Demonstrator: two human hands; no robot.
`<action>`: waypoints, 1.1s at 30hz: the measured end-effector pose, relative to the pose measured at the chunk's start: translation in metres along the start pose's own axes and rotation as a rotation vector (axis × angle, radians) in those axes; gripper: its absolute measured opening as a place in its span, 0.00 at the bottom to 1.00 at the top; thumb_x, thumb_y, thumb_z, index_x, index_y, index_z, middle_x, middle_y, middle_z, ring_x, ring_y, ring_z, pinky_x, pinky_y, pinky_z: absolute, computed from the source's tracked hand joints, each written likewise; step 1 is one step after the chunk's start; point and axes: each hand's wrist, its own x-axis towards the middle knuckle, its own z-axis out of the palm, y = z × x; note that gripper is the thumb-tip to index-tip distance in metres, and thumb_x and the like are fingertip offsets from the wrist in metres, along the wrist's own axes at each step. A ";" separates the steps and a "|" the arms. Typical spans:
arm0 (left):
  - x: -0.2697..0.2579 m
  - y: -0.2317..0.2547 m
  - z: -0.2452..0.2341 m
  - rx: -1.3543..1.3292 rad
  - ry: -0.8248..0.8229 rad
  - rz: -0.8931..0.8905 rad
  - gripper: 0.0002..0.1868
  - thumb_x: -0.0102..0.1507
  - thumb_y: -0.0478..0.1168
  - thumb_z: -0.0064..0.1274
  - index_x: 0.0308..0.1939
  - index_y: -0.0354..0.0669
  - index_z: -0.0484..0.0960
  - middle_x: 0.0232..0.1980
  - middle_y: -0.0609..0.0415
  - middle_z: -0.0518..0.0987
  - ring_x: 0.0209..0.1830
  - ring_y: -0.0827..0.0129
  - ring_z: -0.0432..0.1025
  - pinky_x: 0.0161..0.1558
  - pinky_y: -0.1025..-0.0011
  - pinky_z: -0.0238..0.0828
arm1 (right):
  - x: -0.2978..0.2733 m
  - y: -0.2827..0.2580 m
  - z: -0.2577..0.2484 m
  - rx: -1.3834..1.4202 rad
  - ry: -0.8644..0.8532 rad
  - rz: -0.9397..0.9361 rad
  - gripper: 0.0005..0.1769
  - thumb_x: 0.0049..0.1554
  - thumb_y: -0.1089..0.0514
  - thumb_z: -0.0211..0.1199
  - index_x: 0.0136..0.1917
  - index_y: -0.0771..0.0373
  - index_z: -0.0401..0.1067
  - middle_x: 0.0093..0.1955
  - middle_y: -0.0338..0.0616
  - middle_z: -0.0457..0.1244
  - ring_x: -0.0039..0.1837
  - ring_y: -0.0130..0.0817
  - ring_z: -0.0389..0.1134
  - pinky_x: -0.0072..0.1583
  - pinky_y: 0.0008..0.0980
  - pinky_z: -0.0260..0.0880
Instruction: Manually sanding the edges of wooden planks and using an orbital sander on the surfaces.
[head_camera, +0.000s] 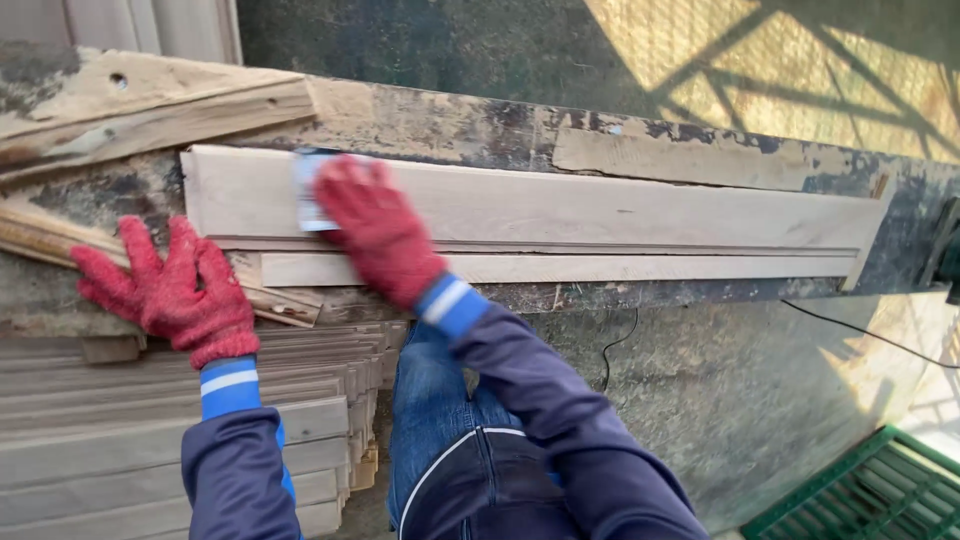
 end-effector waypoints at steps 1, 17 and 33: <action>0.000 0.001 0.000 -0.010 -0.007 0.004 0.14 0.74 0.34 0.65 0.61 0.30 0.94 0.77 0.32 0.73 0.78 0.28 0.41 0.70 0.27 0.27 | -0.029 0.032 -0.024 -0.007 -0.004 0.010 0.36 0.65 0.40 0.63 0.79 0.55 0.58 0.83 0.45 0.49 0.86 0.44 0.46 0.85 0.53 0.45; 0.000 0.006 -0.003 -0.077 -0.002 -0.076 0.13 0.76 0.31 0.60 0.62 0.26 0.90 0.75 0.25 0.75 0.80 0.41 0.35 0.71 0.34 0.17 | -0.105 0.027 -0.038 0.086 0.273 0.334 0.26 0.57 0.59 0.62 0.68 0.63 0.67 0.72 0.50 0.60 0.72 0.51 0.60 0.73 0.55 0.58; 0.000 0.000 0.001 -0.074 -0.021 -0.072 0.12 0.76 0.32 0.61 0.62 0.31 0.92 0.76 0.25 0.75 0.80 0.38 0.35 0.71 0.33 0.16 | -0.092 0.018 -0.004 0.041 0.107 0.243 0.40 0.63 0.46 0.60 0.81 0.61 0.49 0.80 0.52 0.51 0.77 0.51 0.56 0.80 0.56 0.58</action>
